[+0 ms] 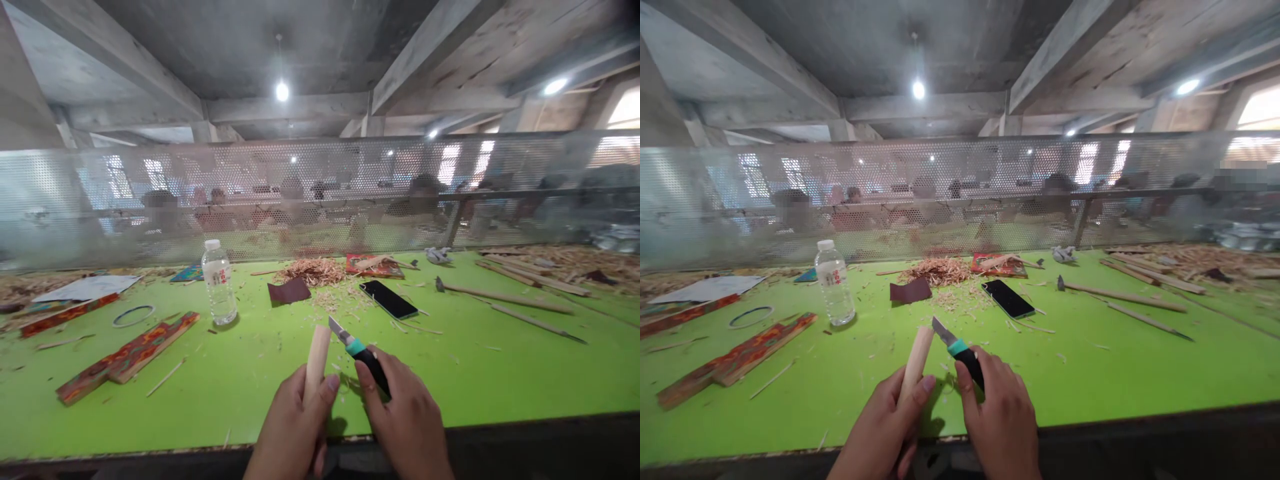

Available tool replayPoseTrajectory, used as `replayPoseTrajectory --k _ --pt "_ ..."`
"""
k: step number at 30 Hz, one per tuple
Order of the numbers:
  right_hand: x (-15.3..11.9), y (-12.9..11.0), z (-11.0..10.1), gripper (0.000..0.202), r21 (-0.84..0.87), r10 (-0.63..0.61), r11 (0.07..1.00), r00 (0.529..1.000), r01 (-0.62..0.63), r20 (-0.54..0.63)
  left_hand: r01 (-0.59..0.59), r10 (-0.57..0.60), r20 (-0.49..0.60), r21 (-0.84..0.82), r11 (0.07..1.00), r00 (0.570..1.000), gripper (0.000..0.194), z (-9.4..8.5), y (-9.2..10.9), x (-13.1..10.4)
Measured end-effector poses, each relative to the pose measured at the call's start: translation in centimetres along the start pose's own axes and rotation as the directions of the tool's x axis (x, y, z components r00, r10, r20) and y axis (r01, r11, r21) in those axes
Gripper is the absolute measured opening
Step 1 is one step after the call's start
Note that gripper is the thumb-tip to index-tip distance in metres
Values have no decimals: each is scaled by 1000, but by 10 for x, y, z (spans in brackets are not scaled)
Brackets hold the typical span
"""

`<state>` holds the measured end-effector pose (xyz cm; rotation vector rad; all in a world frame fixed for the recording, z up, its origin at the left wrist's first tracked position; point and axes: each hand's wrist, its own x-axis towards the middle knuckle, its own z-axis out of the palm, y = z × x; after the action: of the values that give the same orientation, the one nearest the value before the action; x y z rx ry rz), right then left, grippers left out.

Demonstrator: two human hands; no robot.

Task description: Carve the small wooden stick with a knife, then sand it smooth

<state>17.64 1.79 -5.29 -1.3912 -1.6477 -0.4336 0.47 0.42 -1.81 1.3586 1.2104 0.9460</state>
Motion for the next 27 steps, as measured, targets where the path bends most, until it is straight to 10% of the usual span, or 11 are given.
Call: replayPoseTrajectory --k 27 --pt "-3 2 -5 40 21 -68 997 997 68 -42 -56 56 -79 12 998 995 62 4 -7 -8"
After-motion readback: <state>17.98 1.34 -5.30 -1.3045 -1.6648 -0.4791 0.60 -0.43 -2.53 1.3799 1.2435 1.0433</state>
